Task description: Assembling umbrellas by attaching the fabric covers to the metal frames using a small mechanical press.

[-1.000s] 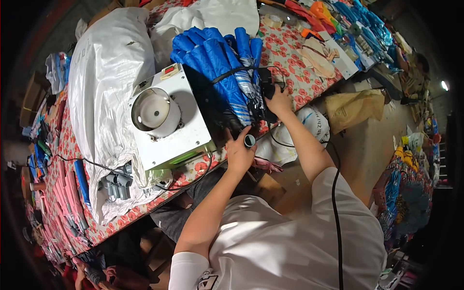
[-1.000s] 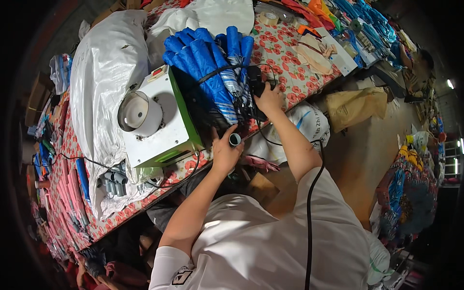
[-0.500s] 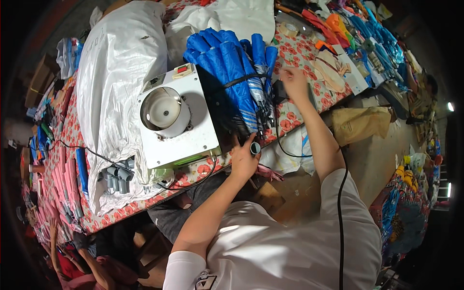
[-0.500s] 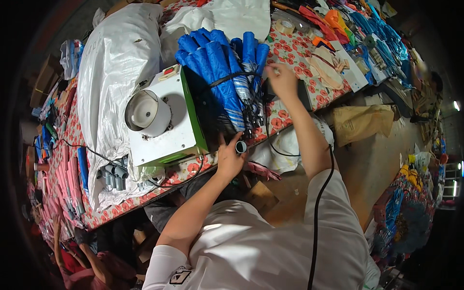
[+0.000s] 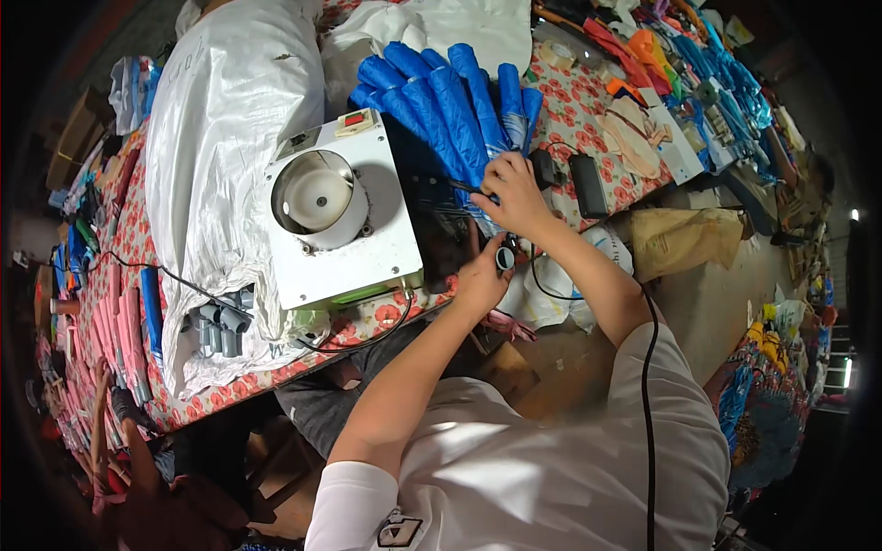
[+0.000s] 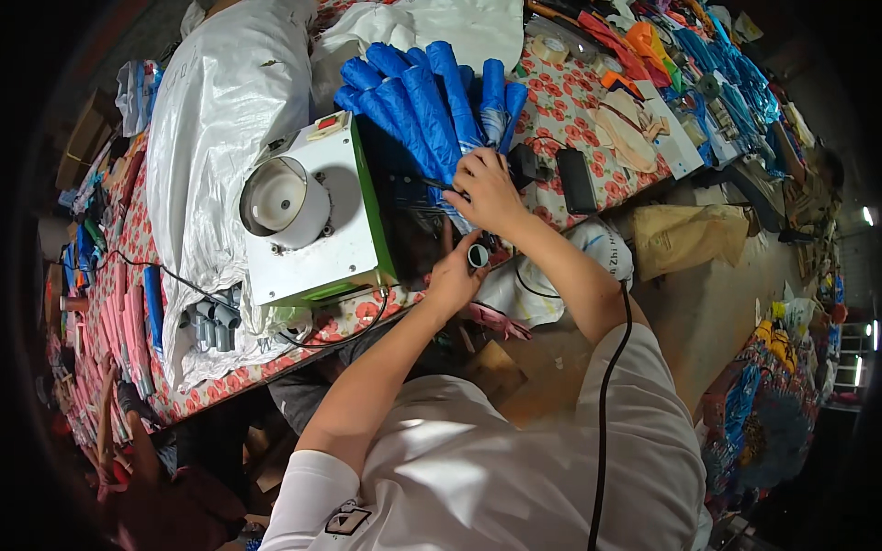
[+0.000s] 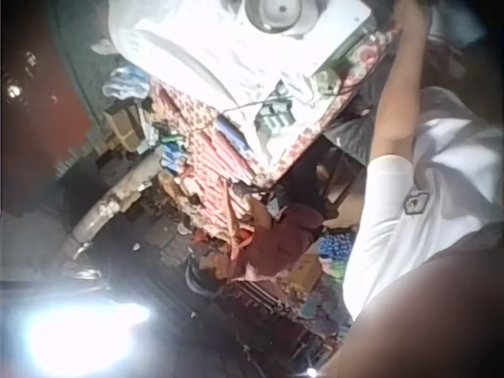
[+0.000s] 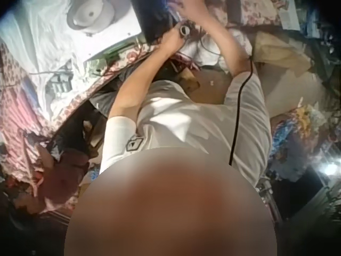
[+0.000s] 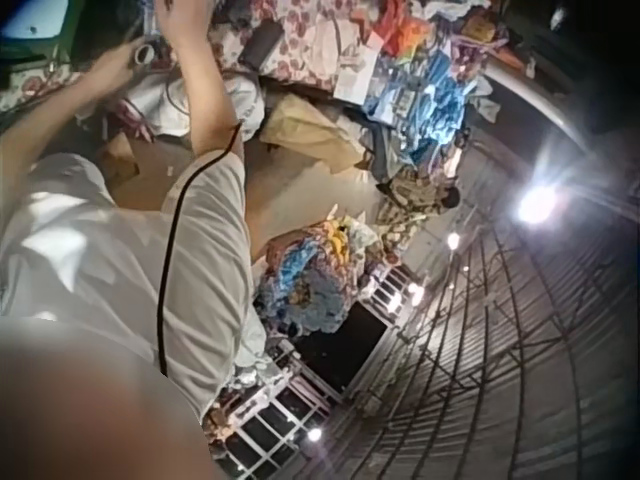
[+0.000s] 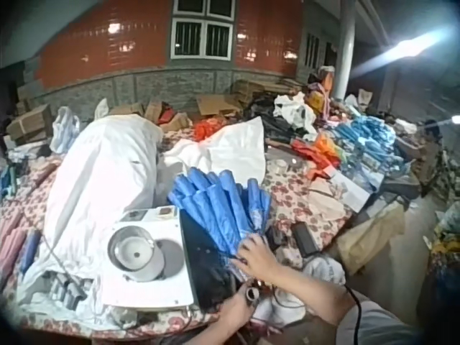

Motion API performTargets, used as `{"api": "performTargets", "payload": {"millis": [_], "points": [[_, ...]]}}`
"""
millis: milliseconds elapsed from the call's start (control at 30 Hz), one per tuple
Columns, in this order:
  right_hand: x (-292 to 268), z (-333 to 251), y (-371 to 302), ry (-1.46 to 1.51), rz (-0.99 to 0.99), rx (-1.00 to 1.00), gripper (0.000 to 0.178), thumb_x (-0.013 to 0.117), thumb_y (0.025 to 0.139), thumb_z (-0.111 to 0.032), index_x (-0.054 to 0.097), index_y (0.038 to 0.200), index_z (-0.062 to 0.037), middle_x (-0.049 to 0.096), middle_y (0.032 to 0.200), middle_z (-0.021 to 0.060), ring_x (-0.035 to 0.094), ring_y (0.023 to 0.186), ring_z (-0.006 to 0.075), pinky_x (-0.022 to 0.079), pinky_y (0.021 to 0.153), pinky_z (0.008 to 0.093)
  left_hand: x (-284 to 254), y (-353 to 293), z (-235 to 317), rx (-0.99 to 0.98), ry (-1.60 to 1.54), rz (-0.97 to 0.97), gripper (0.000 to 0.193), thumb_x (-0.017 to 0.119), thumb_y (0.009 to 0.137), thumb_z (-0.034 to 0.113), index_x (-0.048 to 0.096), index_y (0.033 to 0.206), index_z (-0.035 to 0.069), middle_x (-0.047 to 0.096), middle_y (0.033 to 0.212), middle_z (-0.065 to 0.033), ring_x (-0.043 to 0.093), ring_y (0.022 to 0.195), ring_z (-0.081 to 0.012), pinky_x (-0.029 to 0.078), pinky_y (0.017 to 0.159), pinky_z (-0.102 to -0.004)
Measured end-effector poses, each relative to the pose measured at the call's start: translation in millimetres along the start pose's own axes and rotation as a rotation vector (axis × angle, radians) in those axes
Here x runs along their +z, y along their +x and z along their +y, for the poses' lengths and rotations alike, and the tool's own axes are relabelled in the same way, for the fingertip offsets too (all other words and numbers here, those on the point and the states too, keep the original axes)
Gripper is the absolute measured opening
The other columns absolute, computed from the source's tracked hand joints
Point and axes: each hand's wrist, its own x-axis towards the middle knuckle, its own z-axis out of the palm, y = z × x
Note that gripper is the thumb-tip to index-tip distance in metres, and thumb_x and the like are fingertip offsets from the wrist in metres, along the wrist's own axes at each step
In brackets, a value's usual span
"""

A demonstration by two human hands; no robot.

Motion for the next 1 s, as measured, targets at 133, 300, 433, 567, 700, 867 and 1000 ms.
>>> {"api": "performTargets", "payload": {"millis": [133, 300, 433, 567, 700, 867, 1000], "points": [[0.3, -5.6, -20.3, 0.04, 0.05, 0.005, 0.014, 0.068, 0.078, -0.016, 0.058, 0.076, -0.0062, 0.055, 0.098, 0.0056, 0.047, 0.101, 0.027, 0.037, 0.09, 0.0395, -9.4, 1.8, 6.9, -0.038, -0.039, -0.037, 0.065, 0.068, 0.076, 0.011, 0.043, 0.136, 0.016, 0.063, 0.113, -0.0232, 0.064, 0.091, -0.0428, 0.051, 0.076, -0.0473], [-3.7, -13.7, -28.7, 0.126, 0.046, 0.078, 0.012, 0.068, 0.078, -0.013, 0.059, 0.076, -0.0052, 0.056, 0.096, 0.005, 0.048, 0.097, 0.0266, 0.039, 0.087, 0.0368, -24.0, 1.0, 11.1, -0.137, -0.105, -0.151, 0.061, 0.066, 0.08, 0.015, 0.043, 0.136, 0.017, 0.064, 0.112, -0.0209, 0.064, 0.094, -0.0415, 0.051, 0.078, -0.0446], [-6.1, -14.9, -31.6, 0.199, 0.013, 0.163, 0.009, 0.067, 0.078, -0.012, 0.061, 0.078, -0.0048, 0.057, 0.092, 0.0053, 0.051, 0.093, 0.0268, 0.041, 0.084, 0.0351, -28.8, -2.0, -3.6, -0.113, -0.124, -0.147, 0.057, 0.065, 0.082, 0.017, 0.045, 0.135, 0.017, 0.064, 0.113, -0.0187, 0.064, 0.096, -0.039, 0.05, 0.078, -0.0414], [-7.8, -8.0, -26.9, 0.22, 0.116, 0.366, 0.01, 0.065, 0.078, -0.012, 0.064, 0.083, -0.0034, 0.059, 0.089, 0.0091, 0.056, 0.082, 0.03, 0.046, 0.075, 0.0352, -26.6, -17.8, -28.0, 0.064, -0.135, 0.034, 0.052, 0.066, 0.082, 0.015, 0.05, 0.131, 0.014, 0.065, 0.111, -0.0167, 0.065, 0.093, -0.0357, 0.05, 0.077, -0.0397], [-6.7, 23.5, 7.6, -0.06, 0.039, 0.755, 0.032, 0.07, 0.073, -0.022, 0.066, 0.092, 0.0028, 0.064, 0.093, 0.0157, 0.059, 0.077, 0.0354, 0.049, 0.073, 0.0389, -33.3, -47.7, -25.0, 0.217, -0.143, 0.163, 0.042, 0.069, 0.08, 0.011, 0.058, 0.12, 0.009, 0.067, 0.101, -0.0134, 0.065, 0.083, -0.0296, 0.05, 0.075, -0.0366], [0.7, 68.3, 37.1, 0.281, -0.389, 1.012, 0.04, 0.07, 0.07, -0.022, 0.065, 0.099, 0.0057, 0.067, 0.085, 0.0196, 0.062, 0.076, 0.0328, 0.049, 0.076, 0.0369, -87.3, -107.7, -3.4, 0.043, -0.281, 0.032, 0.02, 0.07, 0.076, 0.009, 0.061, 0.095, 0.006, 0.068, 0.087, -0.0073, 0.063, 0.072, -0.0258, 0.05, 0.07, -0.0326], [-3.8, 56.9, 46.4, 0.614, 0.308, 0.994, 0.032, 0.072, 0.076, -0.018, 0.066, 0.101, 0.0014, 0.068, 0.093, 0.0111, 0.06, 0.079, 0.0219, 0.047, 0.076, 0.0321, -129.1, -164.7, 3.2, 0.032, -0.399, 0.101, 0.018, 0.072, 0.076, 0.005, 0.059, 0.088, 0.006, 0.068, 0.085, -0.0061, 0.063, 0.073, -0.0185, 0.049, 0.07, -0.0275]]}}
